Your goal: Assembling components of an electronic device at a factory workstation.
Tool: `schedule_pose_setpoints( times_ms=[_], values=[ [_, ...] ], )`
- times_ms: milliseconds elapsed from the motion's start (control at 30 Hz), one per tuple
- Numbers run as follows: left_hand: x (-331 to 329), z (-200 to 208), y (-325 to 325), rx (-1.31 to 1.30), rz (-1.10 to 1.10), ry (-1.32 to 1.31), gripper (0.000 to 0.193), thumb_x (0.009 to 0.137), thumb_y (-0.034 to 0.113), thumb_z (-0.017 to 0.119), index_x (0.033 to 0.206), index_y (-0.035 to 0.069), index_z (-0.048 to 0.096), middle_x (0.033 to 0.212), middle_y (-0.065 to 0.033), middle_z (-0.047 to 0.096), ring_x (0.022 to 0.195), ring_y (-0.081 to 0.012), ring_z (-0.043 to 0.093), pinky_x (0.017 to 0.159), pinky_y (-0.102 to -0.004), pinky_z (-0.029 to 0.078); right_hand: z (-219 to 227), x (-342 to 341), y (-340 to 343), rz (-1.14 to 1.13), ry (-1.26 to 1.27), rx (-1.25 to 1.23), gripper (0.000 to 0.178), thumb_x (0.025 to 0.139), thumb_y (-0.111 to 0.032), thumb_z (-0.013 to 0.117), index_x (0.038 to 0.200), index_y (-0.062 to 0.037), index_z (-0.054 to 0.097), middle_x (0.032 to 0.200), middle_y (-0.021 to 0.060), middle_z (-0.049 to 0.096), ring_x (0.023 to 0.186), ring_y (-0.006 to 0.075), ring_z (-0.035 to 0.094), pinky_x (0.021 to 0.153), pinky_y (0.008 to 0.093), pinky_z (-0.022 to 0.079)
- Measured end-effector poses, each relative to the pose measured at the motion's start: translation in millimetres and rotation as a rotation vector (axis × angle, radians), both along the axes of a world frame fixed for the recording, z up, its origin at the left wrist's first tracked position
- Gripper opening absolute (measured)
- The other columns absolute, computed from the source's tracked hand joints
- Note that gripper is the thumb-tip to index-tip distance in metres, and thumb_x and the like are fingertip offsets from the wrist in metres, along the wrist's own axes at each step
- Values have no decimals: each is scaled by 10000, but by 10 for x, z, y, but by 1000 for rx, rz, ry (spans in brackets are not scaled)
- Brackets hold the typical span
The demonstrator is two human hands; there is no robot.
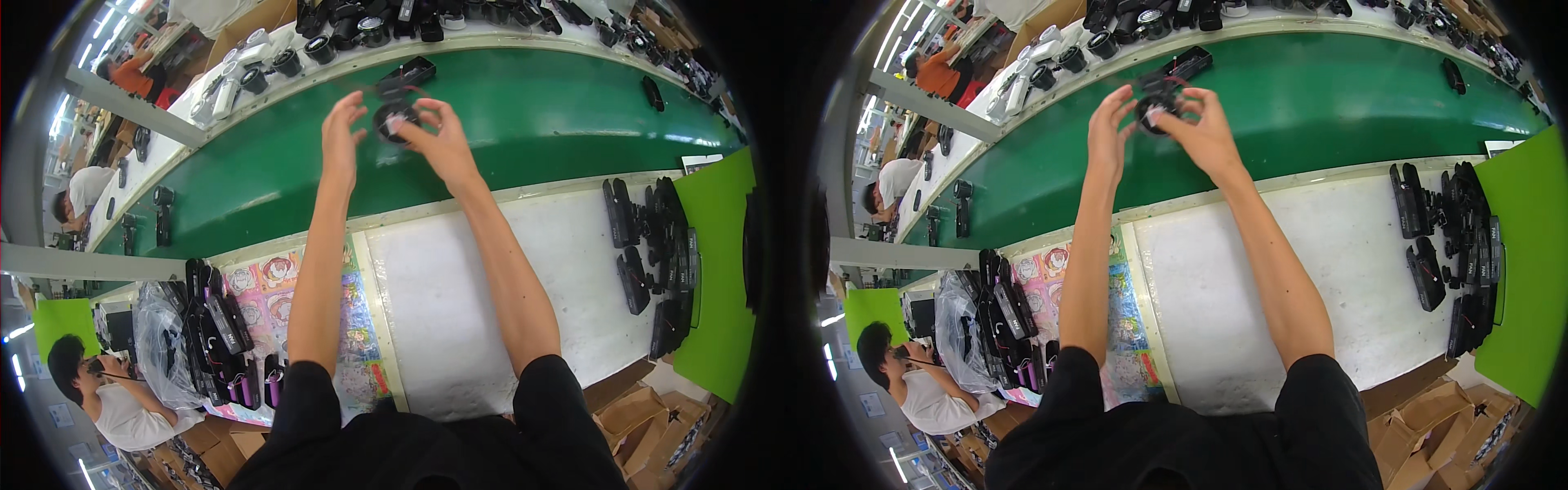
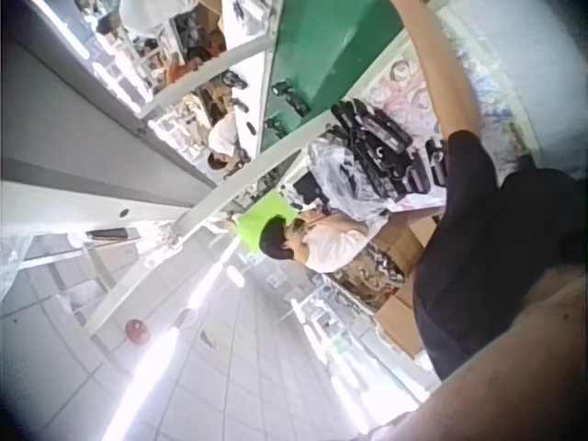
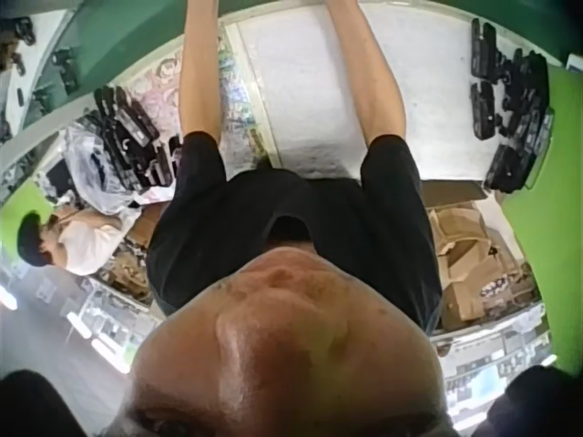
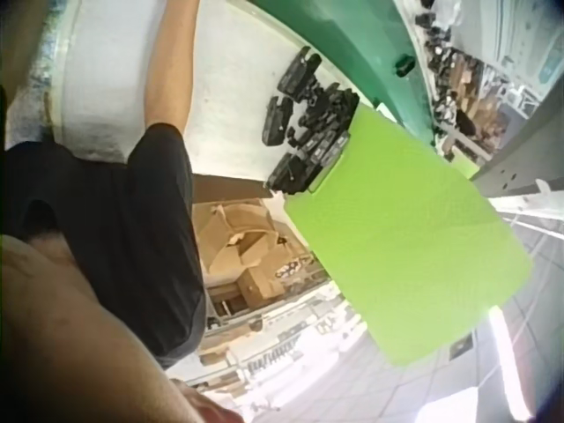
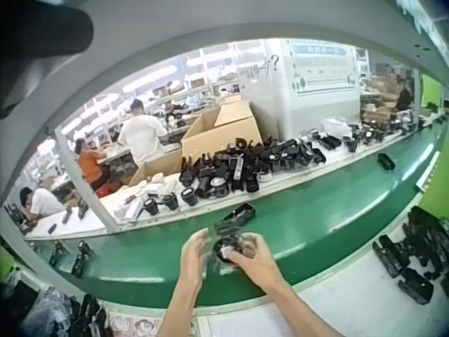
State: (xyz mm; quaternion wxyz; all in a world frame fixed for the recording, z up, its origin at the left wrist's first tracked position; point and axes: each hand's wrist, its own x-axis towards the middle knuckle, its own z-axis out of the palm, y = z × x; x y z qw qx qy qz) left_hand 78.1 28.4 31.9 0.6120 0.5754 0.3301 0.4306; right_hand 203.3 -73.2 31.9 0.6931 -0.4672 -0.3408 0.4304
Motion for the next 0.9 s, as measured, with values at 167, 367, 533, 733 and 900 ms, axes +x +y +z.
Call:
schedule_pose_setpoints(
  times_ms=[167,367,533,733,900],
  values=[
    [483,-326,543,580,275,733,706,667,364,728,1238,30,480,1258,-162,485,1172,-293,440,964,-452,350,46,383,-31,-221,187,82,443,797,-177,666,1163,-19,473,1026,64,560,870,124,559,711,279,479],
    [412,-161,821,458,45,327,473,622,158,785,1035,-12,629,951,-86,658,961,-223,591,826,-332,463,87,531,-58,-379,420,141,225,826,-206,627,993,-98,522,938,37,567,821,128,525,707,288,417],
    [110,266,247,15,-159,-84,464,843,278,595,1181,-22,489,1099,-146,580,985,-211,572,778,-380,500,-49,697,-87,-285,688,275,254,833,-238,597,1013,-76,518,953,68,575,859,174,541,738,305,444],
    [-193,199,-547,-543,-263,-324,478,936,384,363,1216,3,430,1120,-138,559,950,-258,579,702,-422,519,64,344,2,-178,637,190,266,811,-307,602,951,-86,555,888,37,602,796,142,553,704,302,429],
    [-220,82,-964,-662,-327,-312,526,930,421,297,1227,8,432,1105,-167,566,887,-297,614,620,-390,539,67,152,14,15,346,54,269,804,-320,607,927,-81,589,872,18,592,812,125,532,732,302,422]
  ],
)
